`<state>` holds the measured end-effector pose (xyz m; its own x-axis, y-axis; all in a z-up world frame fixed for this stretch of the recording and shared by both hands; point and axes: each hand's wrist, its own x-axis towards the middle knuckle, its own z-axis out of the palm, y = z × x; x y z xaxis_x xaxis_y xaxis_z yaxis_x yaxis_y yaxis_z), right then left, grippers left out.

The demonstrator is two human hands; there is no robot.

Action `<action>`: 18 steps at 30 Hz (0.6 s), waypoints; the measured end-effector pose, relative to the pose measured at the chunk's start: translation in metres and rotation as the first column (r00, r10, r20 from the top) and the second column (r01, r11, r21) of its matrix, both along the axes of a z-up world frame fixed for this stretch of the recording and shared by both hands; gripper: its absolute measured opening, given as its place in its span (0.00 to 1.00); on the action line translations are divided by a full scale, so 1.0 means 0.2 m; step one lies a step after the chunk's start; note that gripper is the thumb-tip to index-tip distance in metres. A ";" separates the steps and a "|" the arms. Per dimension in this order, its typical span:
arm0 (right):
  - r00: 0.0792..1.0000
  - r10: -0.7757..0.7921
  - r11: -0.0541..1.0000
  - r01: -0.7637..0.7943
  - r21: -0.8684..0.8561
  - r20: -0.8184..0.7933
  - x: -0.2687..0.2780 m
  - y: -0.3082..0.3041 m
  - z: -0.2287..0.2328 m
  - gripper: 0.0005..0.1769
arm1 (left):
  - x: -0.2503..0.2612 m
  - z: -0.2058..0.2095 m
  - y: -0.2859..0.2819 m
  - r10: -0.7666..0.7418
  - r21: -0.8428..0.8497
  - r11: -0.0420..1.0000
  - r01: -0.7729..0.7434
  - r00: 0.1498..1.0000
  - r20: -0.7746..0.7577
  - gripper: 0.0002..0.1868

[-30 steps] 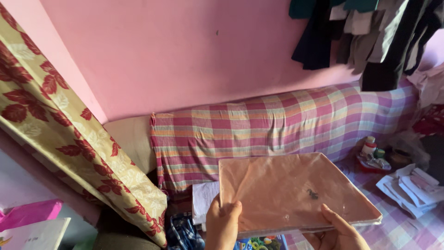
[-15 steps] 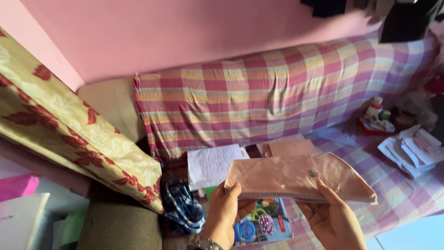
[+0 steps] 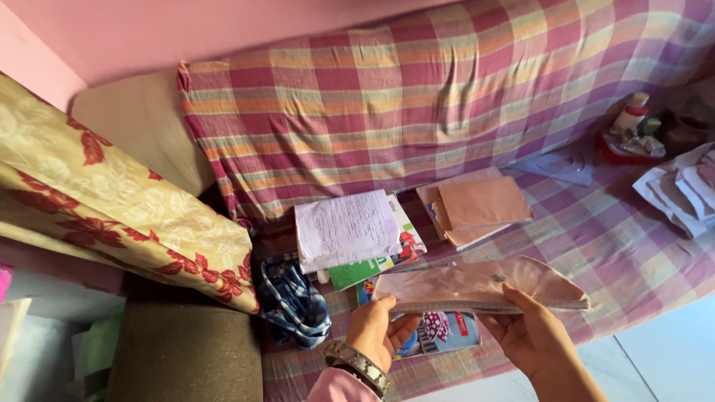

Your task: The person repeatedly takes books and notebooks from a wall shelf and places them onto a nearby bed. The person handles items one at a time, stacking them in a growing pile on the bed surface.

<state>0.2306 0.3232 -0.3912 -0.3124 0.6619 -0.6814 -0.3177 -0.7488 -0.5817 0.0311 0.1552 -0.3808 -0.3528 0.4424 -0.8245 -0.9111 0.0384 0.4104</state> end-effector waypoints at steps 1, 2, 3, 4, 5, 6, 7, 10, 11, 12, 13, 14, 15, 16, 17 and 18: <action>0.999 0.033 0.999 -0.033 -0.005 0.031 -0.01 0.00 -0.02 0.10 | 0.00 -0.04 -0.01 -0.005 -0.009 1.000 0.005 1.000 0.013 0.15; 0.996 0.066 0.998 -0.066 -0.011 0.063 -0.01 -0.01 -0.04 0.10 | 0.00 -0.09 -0.03 -0.009 -0.018 1.000 0.010 1.000 0.027 0.15; 0.991 0.101 0.995 -0.099 -0.018 0.093 -0.02 -0.01 -0.06 0.11 | 0.00 -0.14 -0.04 -0.012 -0.026 1.000 0.013 0.999 0.040 0.15; 0.988 0.113 0.994 -0.111 -0.021 0.104 -0.03 0.00 -0.09 0.12 | 0.00 -0.19 -0.06 -0.005 -0.028 1.000 0.007 0.998 0.055 0.15; 0.985 0.128 0.992 -0.126 -0.027 0.119 -0.04 0.00 -0.12 0.13 | 0.00 -0.23 -0.08 0.004 -0.031 1.000 -0.002 0.997 0.075 0.16; 0.981 0.143 0.990 -0.140 -0.033 0.133 -0.04 0.00 -0.16 0.13 | 0.01 -0.28 -0.09 0.014 -0.034 0.999 -0.011 0.995 0.094 0.16; 0.979 0.160 0.987 -0.156 -0.042 0.127 -0.05 0.01 -0.20 0.14 | 0.01 -0.32 -0.10 0.030 -0.037 0.999 -0.027 0.996 0.088 0.16; 0.975 0.192 0.980 -0.184 -0.080 0.115 -0.06 0.03 -0.35 0.16 | 0.02 -0.43 -0.10 0.072 -0.074 0.995 -0.067 0.994 0.079 0.15; 0.974 0.195 0.978 -0.184 -0.100 0.115 -0.07 0.03 -0.40 0.16 | 0.02 -0.47 -0.09 0.086 -0.107 0.991 -0.077 0.993 0.083 0.15; 0.973 0.198 0.976 -0.184 -0.120 0.115 -0.07 0.04 -0.45 0.16 | 0.03 -0.50 -0.08 0.100 -0.139 0.986 -0.088 0.991 0.086 0.15; 0.971 0.210 0.971 -0.195 -0.136 0.114 -0.06 0.04 -0.50 0.16 | 0.02 -0.54 -0.08 0.066 -0.130 0.990 -0.057 0.996 0.064 0.14; 0.968 0.223 0.967 -0.205 -0.151 0.112 -0.05 0.05 -0.55 0.16 | 0.02 -0.58 -0.09 0.031 -0.122 0.992 -0.026 0.999 0.041 0.14; 0.965 0.237 0.961 -0.217 -0.170 0.109 -0.04 0.04 -0.61 0.16 | 0.03 -0.62 -0.11 -0.002 -0.117 0.993 0.004 1.000 0.020 0.14; 0.961 0.252 0.953 -0.227 -0.201 0.110 -0.02 0.04 -0.67 0.16 | 0.05 -0.66 -0.12 0.014 -0.132 0.991 -0.010 0.999 0.032 0.13; 0.957 0.268 0.944 -0.237 -0.231 0.109 0.00 0.04 -0.72 0.15 | 0.06 -0.71 -0.13 0.031 -0.146 0.989 -0.024 0.999 0.043 0.13; 0.953 0.283 0.933 -0.247 -0.260 0.108 0.02 0.03 -0.78 0.14 | 0.07 -0.75 -0.14 0.047 -0.161 0.986 -0.038 0.997 0.053 0.13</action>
<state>0.2336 0.3287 -0.5468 -0.3430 0.3783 -0.8598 -0.0163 -0.9176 -0.3972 0.0453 0.1265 -0.5316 -0.3194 0.2893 -0.9024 -0.9348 0.0599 0.3501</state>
